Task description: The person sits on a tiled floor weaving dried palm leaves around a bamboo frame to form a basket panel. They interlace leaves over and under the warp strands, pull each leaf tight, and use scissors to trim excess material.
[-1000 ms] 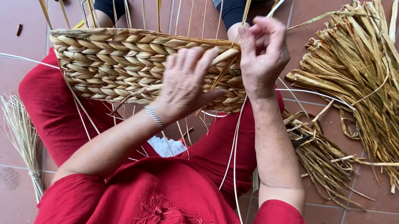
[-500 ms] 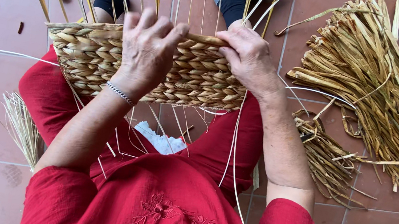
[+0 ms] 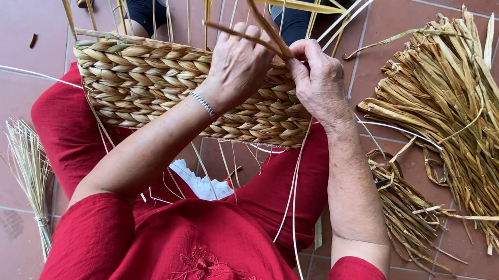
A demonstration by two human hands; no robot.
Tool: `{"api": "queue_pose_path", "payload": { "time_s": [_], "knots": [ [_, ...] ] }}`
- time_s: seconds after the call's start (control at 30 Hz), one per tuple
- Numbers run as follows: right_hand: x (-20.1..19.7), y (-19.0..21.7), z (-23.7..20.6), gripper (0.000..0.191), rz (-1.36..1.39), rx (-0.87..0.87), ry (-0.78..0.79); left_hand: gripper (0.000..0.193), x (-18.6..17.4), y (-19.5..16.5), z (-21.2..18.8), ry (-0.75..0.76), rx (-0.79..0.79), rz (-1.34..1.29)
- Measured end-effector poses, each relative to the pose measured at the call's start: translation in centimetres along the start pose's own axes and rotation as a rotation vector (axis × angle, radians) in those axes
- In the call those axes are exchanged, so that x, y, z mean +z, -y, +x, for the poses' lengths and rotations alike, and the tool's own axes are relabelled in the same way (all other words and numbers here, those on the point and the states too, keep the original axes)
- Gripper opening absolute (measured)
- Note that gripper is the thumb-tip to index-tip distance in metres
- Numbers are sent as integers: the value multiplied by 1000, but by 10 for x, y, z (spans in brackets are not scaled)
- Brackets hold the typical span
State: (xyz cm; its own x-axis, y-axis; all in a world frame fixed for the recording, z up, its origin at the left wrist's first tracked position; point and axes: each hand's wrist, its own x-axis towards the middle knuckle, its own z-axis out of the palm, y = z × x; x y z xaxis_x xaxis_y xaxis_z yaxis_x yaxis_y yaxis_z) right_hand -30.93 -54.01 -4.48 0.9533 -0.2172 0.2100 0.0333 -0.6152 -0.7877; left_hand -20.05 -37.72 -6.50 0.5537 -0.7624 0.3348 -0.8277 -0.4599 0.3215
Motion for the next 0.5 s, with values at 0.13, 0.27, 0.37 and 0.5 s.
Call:
{"api": "queue_pose_path", "payload": {
  "time_s": [0.13,0.27,0.37,0.5],
  "knots": [
    [-1,3,1,6,3,26,8,20,7,7,18,125,-196,-223],
    [1,2,1,10,-21,-22,-42,16,6,11,3,41,-371,-777],
    [8,0,4,13,-61,-62,-118,7,6,8,-21,-71,-722,-1518],
    [24,-1,9,19,-95,6,-212,12,-4,-6,-54,-12,-562,-1523]
  ]
}}
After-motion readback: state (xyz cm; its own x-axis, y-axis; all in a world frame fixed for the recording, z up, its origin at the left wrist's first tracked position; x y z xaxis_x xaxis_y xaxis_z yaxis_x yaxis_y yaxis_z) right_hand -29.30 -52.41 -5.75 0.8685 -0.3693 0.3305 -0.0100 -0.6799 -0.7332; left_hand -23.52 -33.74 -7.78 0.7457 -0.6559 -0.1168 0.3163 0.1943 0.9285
